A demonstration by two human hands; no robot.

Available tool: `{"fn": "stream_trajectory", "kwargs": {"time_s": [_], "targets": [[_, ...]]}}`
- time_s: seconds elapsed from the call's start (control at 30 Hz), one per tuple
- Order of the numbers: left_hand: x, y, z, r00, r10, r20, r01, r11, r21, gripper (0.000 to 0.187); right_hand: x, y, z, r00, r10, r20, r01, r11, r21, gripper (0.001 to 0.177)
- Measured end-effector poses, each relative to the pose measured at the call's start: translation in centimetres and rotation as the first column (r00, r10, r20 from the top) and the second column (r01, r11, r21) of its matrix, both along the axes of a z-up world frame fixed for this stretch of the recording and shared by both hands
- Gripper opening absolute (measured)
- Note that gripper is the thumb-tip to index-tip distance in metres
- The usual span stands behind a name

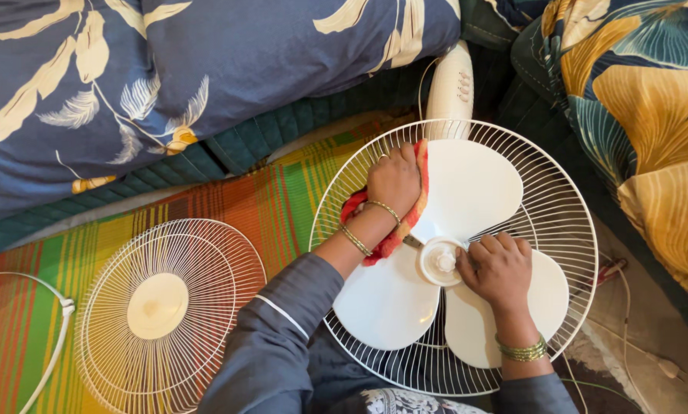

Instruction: The person wipes the fan blades with a cloth, then attaches the blades to the fan motor. They place the front wire cage over the blades and secure it by tightening the central hub nut with their hands.

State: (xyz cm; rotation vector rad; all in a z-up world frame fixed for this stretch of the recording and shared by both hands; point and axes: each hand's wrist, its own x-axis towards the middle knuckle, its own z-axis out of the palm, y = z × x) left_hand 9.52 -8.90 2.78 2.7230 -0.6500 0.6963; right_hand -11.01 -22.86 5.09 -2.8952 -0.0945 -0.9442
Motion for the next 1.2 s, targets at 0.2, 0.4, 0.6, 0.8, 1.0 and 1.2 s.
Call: {"fn": "stream_trajectory", "kwargs": {"time_s": [0.2, 0.4, 0.6, 0.8, 1.0, 1.2], "targets": [[-1.3, -0.4, -0.4, 0.998, -0.059, -0.037, 0.048, 0.968, -0.248, 0.026, -0.5, 0.5, 0.0, 0.999, -0.047, -0.010, 0.047, 0.999, -0.005, 0.032], [-2.1, 1.0, -0.7, 0.991, -0.132, -0.023, 0.112, 0.909, -0.400, 0.020, -0.8, 1.1, 0.3, 0.998, -0.054, -0.017, 0.054, 0.999, -0.004, 0.034], [-3.5, 1.7, -0.8, 0.980, -0.156, -0.120, 0.075, 0.860, -0.505, 0.023, -0.9, 1.2, 0.2, 0.999, -0.043, 0.010, 0.043, 0.999, -0.010, 0.033], [-4.9, 2.3, -1.4, 0.949, -0.196, -0.248, 0.019, 0.819, -0.574, 0.025, -1.0, 1.0, -0.1, 0.998, -0.064, -0.025, 0.064, 0.998, -0.015, 0.032], [-7.0, 3.2, -1.7, 0.933, -0.244, -0.263, 0.037, 0.795, -0.605, 0.028, -1.0, 1.0, -0.1, 0.998, -0.058, -0.014, 0.058, 0.998, -0.018, 0.031], [-7.7, 4.4, -2.9, 0.929, -0.290, -0.230, 0.058, 0.727, -0.684, 0.021, -0.6, 0.8, 0.3, 1.000, 0.002, 0.017, -0.002, 0.999, -0.037, 0.028]]}}
